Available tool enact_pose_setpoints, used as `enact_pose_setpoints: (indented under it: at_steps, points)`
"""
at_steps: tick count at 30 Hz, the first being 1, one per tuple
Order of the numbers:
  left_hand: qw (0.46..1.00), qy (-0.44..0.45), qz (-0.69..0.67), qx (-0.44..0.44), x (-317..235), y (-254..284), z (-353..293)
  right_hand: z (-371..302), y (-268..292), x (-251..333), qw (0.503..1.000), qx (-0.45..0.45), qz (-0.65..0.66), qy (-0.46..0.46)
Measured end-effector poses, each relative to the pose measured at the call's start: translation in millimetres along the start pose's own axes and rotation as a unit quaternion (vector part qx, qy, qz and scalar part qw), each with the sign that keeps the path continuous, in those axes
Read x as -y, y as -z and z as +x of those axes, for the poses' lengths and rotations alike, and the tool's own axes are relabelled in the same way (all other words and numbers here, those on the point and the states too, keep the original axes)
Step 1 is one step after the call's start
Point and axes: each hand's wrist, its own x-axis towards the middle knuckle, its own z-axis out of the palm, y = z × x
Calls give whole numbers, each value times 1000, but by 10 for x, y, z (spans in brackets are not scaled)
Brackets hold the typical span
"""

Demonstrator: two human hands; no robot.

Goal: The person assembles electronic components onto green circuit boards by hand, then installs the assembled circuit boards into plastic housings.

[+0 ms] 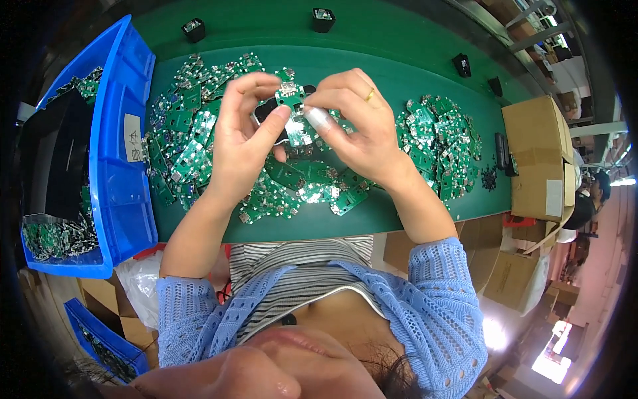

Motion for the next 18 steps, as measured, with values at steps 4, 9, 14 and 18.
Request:
enact_pose_setpoints:
  at_steps: [4,9,14,18]
  points:
    - [998,-14,63,-15,43,18,-18,-11,13,-19,997,2,-42,58]
    - [975,-87,198,-46,41,26,-46,15,6,8,987,8,-93,132]
    - [952,-158,258,-55,44,23,-34,28,-7,21,985,9,-106,137]
    - [938,-204,275,-61,69,19,-29,30,-7,21,981,11,-121,149]
